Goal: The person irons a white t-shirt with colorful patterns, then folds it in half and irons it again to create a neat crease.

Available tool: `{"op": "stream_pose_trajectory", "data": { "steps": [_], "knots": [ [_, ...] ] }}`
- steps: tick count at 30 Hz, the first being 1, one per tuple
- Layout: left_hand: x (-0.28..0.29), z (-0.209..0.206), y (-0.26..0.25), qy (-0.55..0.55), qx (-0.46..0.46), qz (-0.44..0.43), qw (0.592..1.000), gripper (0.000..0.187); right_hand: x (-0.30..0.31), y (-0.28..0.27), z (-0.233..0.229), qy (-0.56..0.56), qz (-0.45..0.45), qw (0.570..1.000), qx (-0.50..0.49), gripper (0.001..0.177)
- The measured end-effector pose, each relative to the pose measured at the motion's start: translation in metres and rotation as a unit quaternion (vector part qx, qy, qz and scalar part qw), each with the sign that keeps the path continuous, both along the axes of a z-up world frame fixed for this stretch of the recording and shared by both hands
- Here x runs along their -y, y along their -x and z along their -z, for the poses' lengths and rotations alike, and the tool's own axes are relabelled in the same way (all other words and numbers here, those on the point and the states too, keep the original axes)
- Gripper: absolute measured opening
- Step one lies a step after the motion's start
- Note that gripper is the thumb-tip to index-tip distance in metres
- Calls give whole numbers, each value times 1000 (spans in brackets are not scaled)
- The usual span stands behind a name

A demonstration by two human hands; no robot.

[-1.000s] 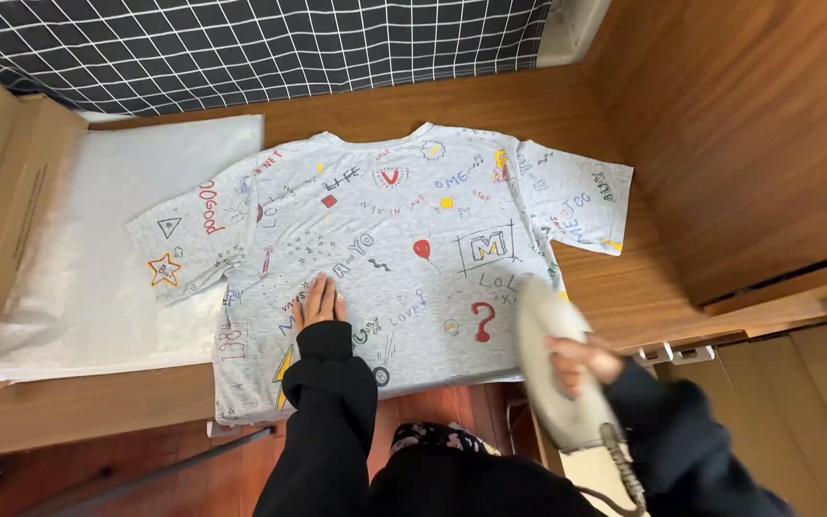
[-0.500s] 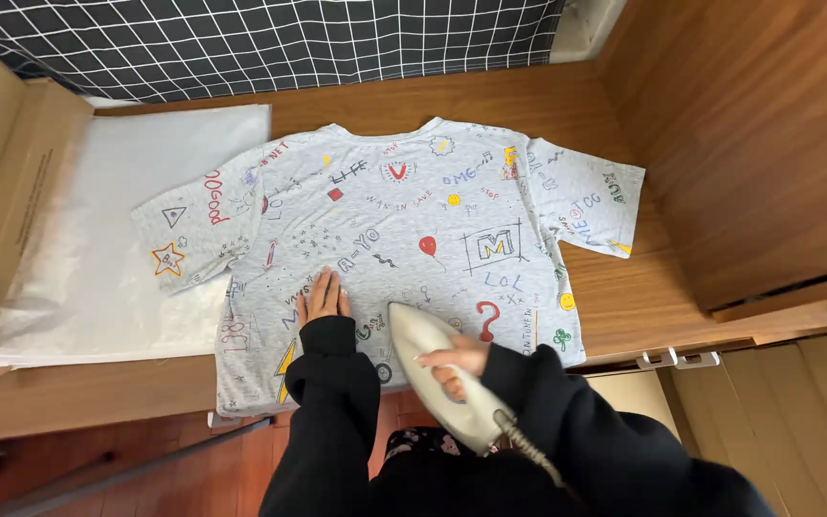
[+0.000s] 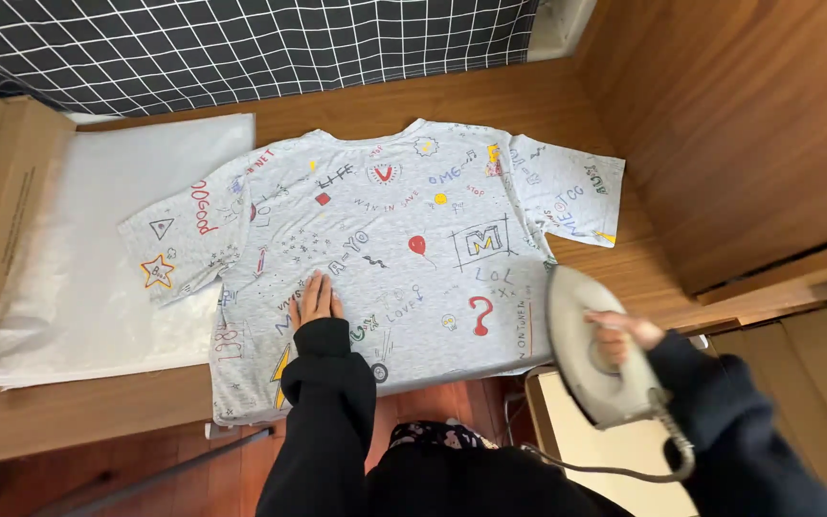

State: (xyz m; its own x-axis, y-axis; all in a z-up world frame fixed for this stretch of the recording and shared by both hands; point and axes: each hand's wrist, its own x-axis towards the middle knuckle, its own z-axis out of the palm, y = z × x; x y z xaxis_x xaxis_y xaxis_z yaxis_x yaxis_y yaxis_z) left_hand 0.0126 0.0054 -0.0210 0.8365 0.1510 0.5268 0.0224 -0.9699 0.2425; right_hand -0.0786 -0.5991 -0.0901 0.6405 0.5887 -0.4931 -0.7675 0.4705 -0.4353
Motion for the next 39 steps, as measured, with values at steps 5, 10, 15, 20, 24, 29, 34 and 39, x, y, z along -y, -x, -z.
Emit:
{"op": "stream_pose_trajectory", "data": {
  "steps": [5, 10, 15, 20, 24, 29, 34, 39],
  "knots": [
    [3, -12, 4, 46, -9, 29, 998, 40, -28, 5, -105, 90, 48, 995, 10, 29],
    [4, -9, 2, 50, 2, 26, 998, 37, -136, 22, -201, 211, 96, 972, -25, 23],
    [-2, 12, -7, 2, 49, 16, 999, 37, -229, 14, -235, 233, 9, 972, -4, 19],
    [4, 3, -8, 18, 86, 1, 996, 35, -309, -3, -216, 166, -59, 984, 4, 17],
    [7, -26, 8, 89, 18, 61, 994, 42, -332, -13, -222, 140, -116, 983, 14, 16],
    [-2, -10, 5, 85, 0, 78, 993, 41, -276, -19, -169, 134, -90, 986, -31, 15],
    [-1, -4, 3, 84, -23, 66, 994, 44, -162, -19, -151, 144, -38, 989, -11, 17],
    [-2, -9, 5, 37, -44, 63, 996, 43, -40, -25, -99, 46, 27, 998, 32, 27]
  ]
}}
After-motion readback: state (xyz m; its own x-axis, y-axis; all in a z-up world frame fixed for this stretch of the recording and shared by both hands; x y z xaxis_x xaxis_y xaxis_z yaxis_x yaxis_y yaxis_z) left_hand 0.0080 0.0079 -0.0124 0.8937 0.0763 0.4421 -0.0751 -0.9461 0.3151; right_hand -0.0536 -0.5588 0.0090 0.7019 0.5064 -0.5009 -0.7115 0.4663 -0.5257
